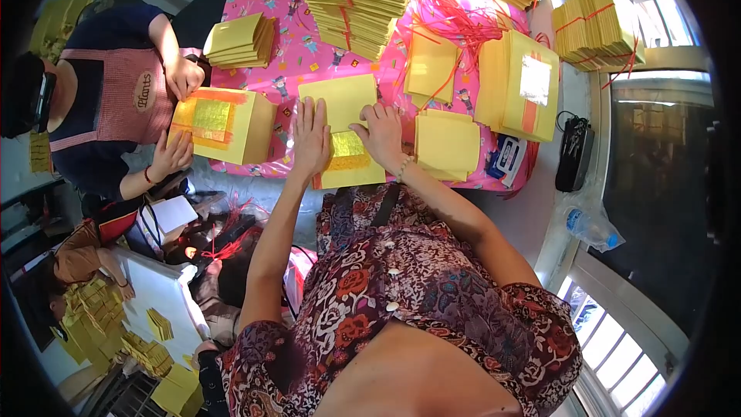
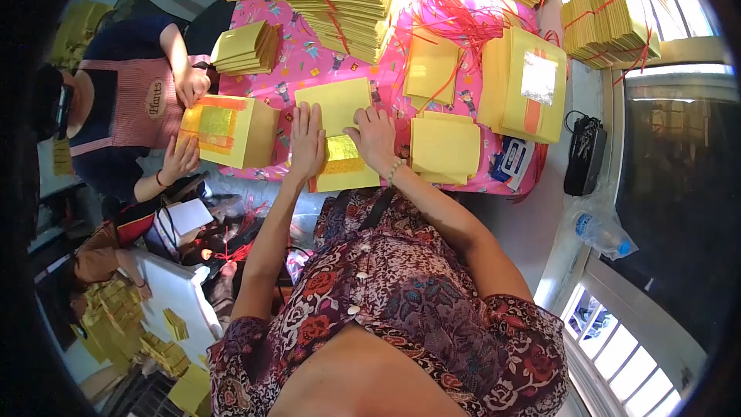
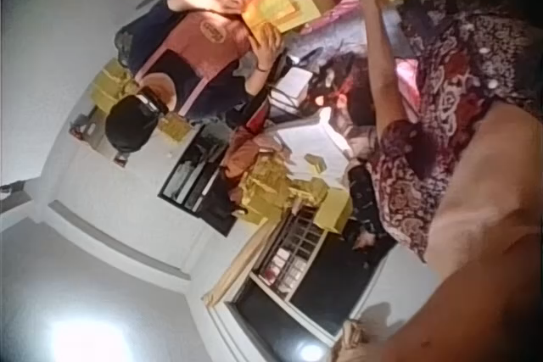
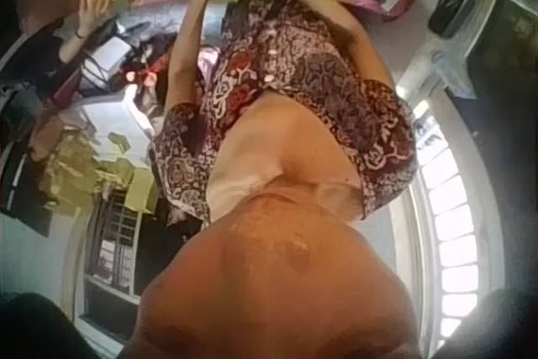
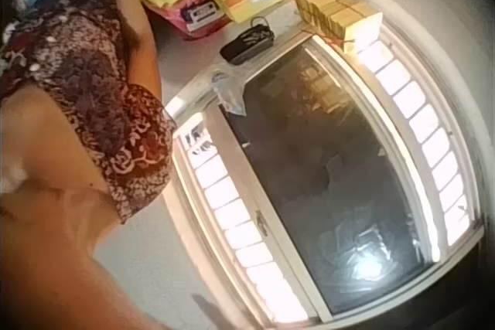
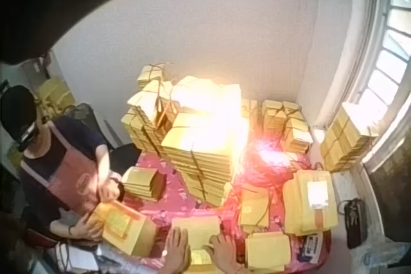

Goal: Stacking and bundling yellow paper products with red string.

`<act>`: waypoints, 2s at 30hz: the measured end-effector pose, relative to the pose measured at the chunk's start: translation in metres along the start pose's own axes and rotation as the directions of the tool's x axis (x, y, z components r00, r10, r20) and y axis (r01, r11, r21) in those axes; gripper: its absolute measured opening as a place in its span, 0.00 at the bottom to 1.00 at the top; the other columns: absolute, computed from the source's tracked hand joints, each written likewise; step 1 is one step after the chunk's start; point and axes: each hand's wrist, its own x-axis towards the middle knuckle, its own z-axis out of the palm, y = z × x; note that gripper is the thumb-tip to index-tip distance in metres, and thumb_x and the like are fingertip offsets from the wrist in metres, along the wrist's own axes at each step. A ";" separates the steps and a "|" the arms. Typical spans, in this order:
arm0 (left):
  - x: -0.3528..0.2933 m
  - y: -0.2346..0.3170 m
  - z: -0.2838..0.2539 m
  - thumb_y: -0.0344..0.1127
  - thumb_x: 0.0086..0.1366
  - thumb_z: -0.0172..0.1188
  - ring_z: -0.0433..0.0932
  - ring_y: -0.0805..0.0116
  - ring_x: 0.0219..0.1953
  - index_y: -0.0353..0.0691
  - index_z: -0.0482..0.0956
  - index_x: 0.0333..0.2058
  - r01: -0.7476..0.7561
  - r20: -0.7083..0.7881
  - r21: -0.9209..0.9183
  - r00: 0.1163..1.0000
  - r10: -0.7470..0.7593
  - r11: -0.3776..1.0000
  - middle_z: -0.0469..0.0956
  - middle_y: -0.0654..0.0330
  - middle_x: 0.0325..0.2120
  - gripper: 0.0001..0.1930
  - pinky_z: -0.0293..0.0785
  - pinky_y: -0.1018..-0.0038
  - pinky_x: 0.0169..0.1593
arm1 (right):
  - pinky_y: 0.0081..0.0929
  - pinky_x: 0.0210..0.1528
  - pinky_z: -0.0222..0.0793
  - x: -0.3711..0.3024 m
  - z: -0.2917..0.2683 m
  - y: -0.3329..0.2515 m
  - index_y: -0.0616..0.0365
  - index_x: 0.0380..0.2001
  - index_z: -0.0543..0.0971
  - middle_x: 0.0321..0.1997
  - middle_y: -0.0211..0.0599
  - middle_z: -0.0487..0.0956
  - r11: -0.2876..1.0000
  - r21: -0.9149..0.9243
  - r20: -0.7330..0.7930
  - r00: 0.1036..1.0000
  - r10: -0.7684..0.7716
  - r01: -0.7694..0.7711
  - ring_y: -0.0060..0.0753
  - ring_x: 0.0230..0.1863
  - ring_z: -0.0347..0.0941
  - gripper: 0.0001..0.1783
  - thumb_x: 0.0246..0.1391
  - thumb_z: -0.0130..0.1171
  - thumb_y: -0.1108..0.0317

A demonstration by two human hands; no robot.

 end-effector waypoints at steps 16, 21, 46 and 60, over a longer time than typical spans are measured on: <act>0.009 0.010 -0.018 0.36 0.68 0.49 0.58 0.44 0.61 0.34 0.59 0.63 0.083 -0.231 -0.144 0.966 -0.115 0.986 0.59 0.40 0.59 0.27 0.53 0.54 0.64 | 0.34 0.42 0.63 0.013 -0.013 0.013 0.51 0.41 0.77 0.34 0.32 0.70 0.901 -0.214 0.064 0.926 -0.372 0.377 0.36 0.38 0.66 0.20 0.46 0.63 0.55; 0.019 0.026 -0.030 0.36 0.69 0.50 0.73 0.58 0.41 0.33 0.62 0.60 0.397 -0.189 -0.342 0.859 -0.476 0.852 0.69 0.47 0.48 0.23 0.72 0.63 0.45 | 0.33 0.42 0.63 0.020 -0.015 0.009 0.50 0.38 0.77 0.34 0.30 0.70 0.910 -0.156 -0.058 0.916 -0.397 0.385 0.33 0.39 0.67 0.16 0.47 0.62 0.57; 0.009 0.125 0.040 0.27 0.64 0.59 0.78 0.76 0.40 0.34 0.73 0.47 0.479 0.473 -0.832 0.876 -0.092 0.280 0.80 0.61 0.37 0.13 0.74 0.79 0.44 | 0.21 0.36 0.69 -0.110 -0.118 0.094 0.62 0.38 0.76 0.31 0.31 0.79 0.589 0.627 -0.077 0.712 0.698 -0.510 0.19 0.32 0.73 0.09 0.60 0.56 0.67; -0.002 0.130 0.082 0.33 0.55 0.66 0.81 0.60 0.35 0.32 0.75 0.46 0.372 0.376 -0.648 0.915 -0.146 0.664 0.79 0.49 0.36 0.20 0.77 0.67 0.40 | 0.38 0.34 0.69 -0.142 -0.102 0.119 0.62 0.34 0.74 0.30 0.44 0.76 0.733 0.244 -0.168 0.717 0.676 -0.635 0.44 0.31 0.75 0.11 0.57 0.57 0.64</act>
